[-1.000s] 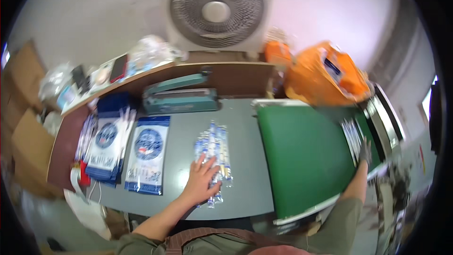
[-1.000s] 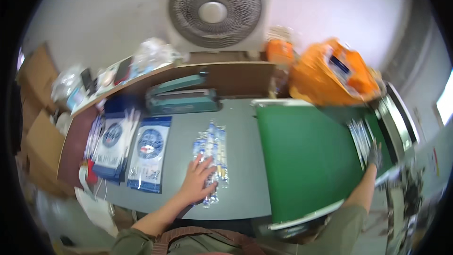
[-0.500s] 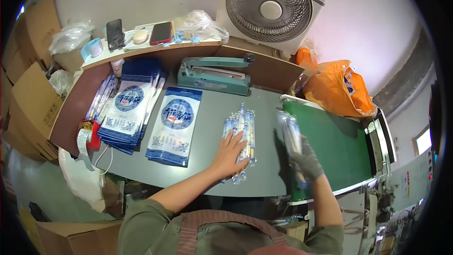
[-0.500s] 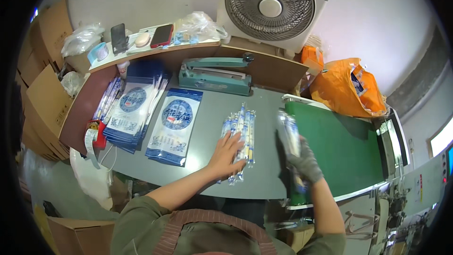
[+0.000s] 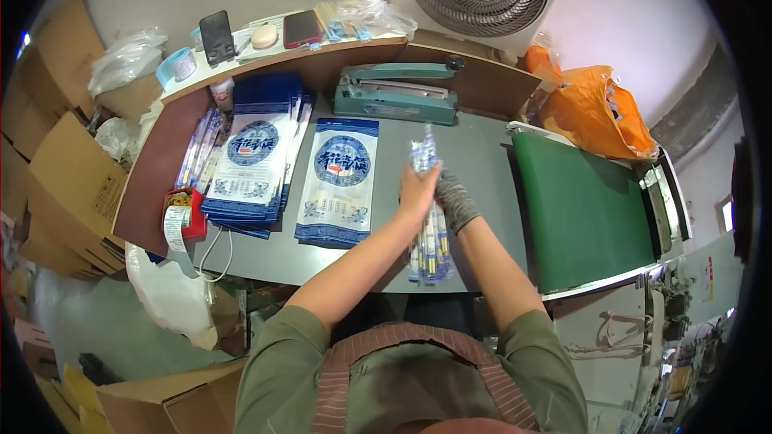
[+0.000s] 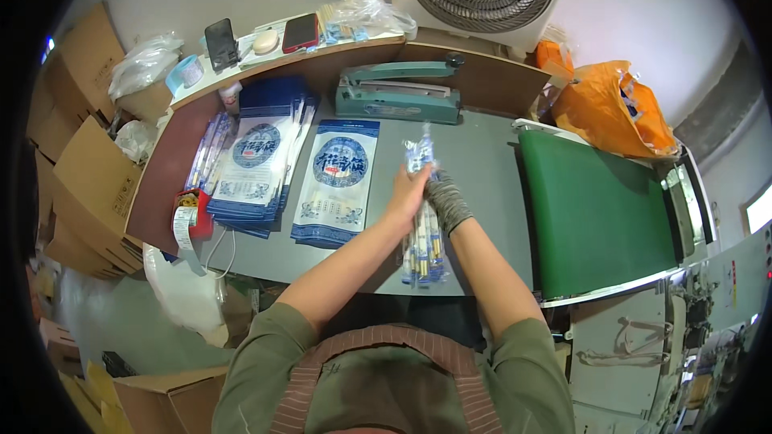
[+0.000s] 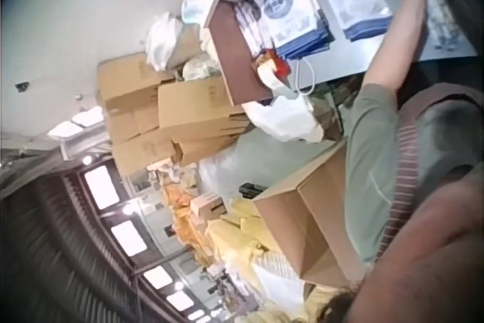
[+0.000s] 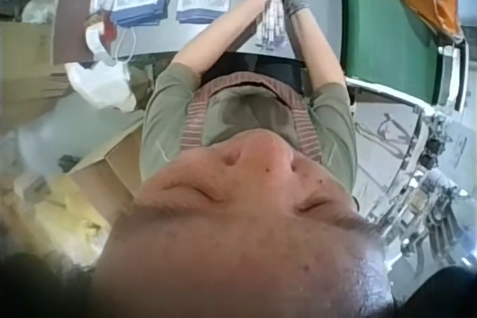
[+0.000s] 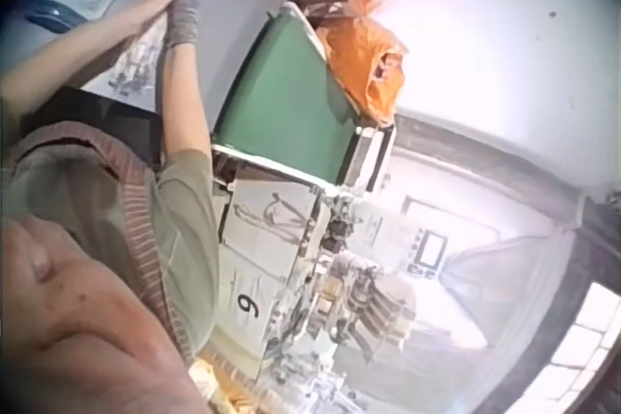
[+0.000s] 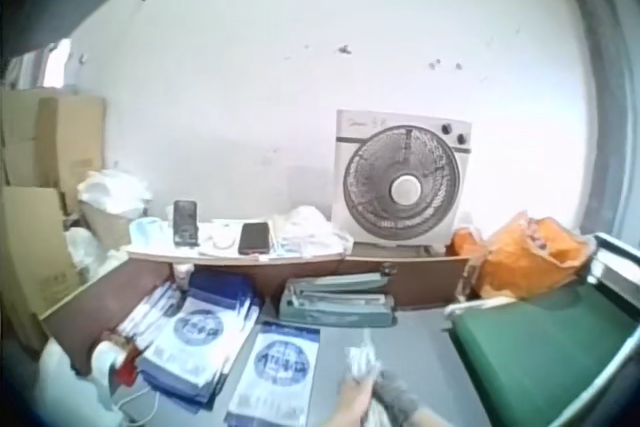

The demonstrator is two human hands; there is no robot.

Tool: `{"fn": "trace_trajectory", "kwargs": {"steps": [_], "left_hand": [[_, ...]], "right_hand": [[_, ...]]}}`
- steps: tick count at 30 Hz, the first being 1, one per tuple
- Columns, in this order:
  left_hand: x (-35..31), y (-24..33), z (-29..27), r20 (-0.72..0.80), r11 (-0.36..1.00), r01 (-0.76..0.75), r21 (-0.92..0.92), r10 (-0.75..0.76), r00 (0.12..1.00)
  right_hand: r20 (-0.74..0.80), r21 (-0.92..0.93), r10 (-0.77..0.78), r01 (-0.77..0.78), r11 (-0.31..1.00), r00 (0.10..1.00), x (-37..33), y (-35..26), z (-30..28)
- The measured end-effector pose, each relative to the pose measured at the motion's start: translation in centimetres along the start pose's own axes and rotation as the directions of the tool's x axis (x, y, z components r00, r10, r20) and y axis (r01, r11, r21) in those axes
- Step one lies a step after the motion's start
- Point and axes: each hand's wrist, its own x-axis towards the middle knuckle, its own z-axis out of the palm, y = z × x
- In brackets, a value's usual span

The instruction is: Packing incense sticks into plastic bags and then into a cardboard box on a factory production floor.

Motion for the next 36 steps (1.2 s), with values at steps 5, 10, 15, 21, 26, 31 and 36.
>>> {"fn": "trace_trajectory", "kwargs": {"steps": [5, 10, 15, 21, 26, 31, 36], "left_hand": [[-5.9, 10.2, 3.6, 0.272, 0.702, -0.678, 0.221, 0.623, 0.733], [-4.7, 8.8, 1.6, 0.441, 0.650, -0.757, 0.063, 0.662, 0.606], [-4.4, 6.1, -0.6, 0.575, 0.765, -0.482, 0.427, 0.181, 0.798], [-9.9, 6.2, -2.2, 0.705, 0.879, -0.259, 0.400, -0.115, 0.699], [-15.6, 4.6, -3.7, 0.862, 0.815, 0.578, 0.035, -0.317, 0.395], [-18.5, 4.4, -6.2, 0.642, 0.897, 0.248, 0.366, -0.437, 0.630], [-15.3, 11.7, -18.4, 0.235, 0.191, -0.345, 0.919, 0.439, 0.867]], "right_hand": [[-0.081, 0.081, -0.589, 0.594, 0.800, 0.804, -12.3, -10.2, 3.4], [0.040, 0.139, -0.745, 0.735, 0.664, 0.666, -13.2, -10.1, 1.5], [0.177, 0.091, -0.664, 0.660, 0.746, 0.726, -13.0, -8.1, 0.9], [0.104, 0.118, -0.741, 0.732, 0.672, 0.664, -17.2, -7.3, 3.8], [0.210, 0.160, -0.695, 0.677, 0.718, 0.687, -17.1, -5.7, 3.9], [0.478, 0.131, -0.005, -0.065, 0.989, 0.878, -17.4, -2.1, 3.4], [0.427, 0.224, 0.012, -0.119, 0.967, 0.904, -17.2, -0.8, 4.7]]}}
